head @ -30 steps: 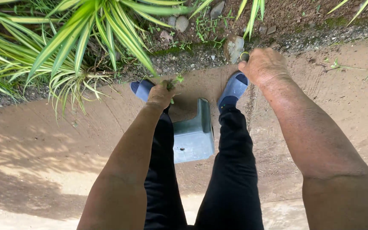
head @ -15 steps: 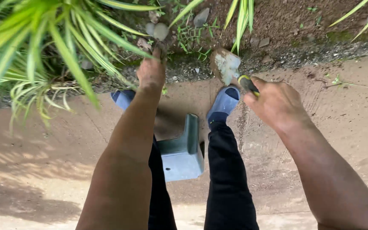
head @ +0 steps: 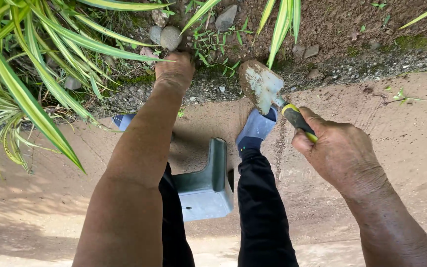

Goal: The person removes weeds from a garden bed using their hands and a hand trowel. They pull plants from the soil, use the trowel to loosen roots, and clear debris from the concrete edge while moving stones aside.

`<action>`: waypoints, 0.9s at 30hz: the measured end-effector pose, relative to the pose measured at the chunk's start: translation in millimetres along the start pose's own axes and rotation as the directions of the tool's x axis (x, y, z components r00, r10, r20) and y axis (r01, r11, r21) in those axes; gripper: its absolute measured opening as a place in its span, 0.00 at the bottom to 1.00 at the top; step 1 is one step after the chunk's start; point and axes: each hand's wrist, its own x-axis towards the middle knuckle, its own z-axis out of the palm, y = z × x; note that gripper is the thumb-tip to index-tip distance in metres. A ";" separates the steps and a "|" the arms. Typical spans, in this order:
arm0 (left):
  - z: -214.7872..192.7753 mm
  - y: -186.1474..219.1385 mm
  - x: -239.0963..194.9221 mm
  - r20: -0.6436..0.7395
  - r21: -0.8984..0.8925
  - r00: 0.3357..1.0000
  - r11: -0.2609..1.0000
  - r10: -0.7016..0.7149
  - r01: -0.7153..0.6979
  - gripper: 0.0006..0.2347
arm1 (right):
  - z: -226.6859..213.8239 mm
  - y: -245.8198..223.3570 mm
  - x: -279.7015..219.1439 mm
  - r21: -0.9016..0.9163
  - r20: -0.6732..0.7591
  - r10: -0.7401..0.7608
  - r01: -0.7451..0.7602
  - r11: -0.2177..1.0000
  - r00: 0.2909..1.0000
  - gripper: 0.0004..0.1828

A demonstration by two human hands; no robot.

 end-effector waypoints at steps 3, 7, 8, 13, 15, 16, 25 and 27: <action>-10.1 8.9 -6.9 0.042 0.008 0.999 1.000 -0.019 0.019 0.19 | 1.1 1.0 0.8 -0.039 -0.018 -0.035 0.034 0.999 0.999 0.28; -21.4 11.9 -22.5 -0.014 0.000 1.000 1.000 -0.010 0.010 0.24 | -3.0 0.1 4.9 -0.076 0.103 0.043 -0.035 0.997 0.994 0.29; -19.0 11.4 -23.5 -0.037 0.017 0.999 1.000 -0.017 0.018 0.25 | -4.4 -0.3 5.2 -0.065 0.112 0.059 -0.052 0.997 0.992 0.29; -3.2 7.4 -8.6 -0.022 0.059 1.000 0.998 0.016 -0.015 0.15 | -9.0 -6.6 6.3 -0.066 0.083 0.038 -0.033 0.997 0.996 0.29; 1.0 10.9 -4.8 -0.010 0.159 0.997 0.985 0.071 -0.069 0.11 | -10.5 -6.7 6.2 -0.065 0.084 0.046 -0.040 0.997 0.995 0.29; 1.9 13.1 -4.5 -0.003 0.209 0.995 0.973 0.096 -0.094 0.10 | -11.0 -6.9 6.2 -0.058 0.076 0.043 -0.039 0.998 0.996 0.29; -6.5 7.8 -9.9 0.008 -0.282 0.996 0.955 -0.094 0.092 0.21 | -5.0 -3.8 4.1 -0.042 0.143 0.130 -0.125 0.991 0.981 0.31; 4.3 -1.0 -13.0 -0.064 -0.415 0.994 0.908 -0.090 0.055 0.20 | -1.9 -2.5 2.9 -0.027 0.137 0.138 -0.136 0.990 0.981 0.31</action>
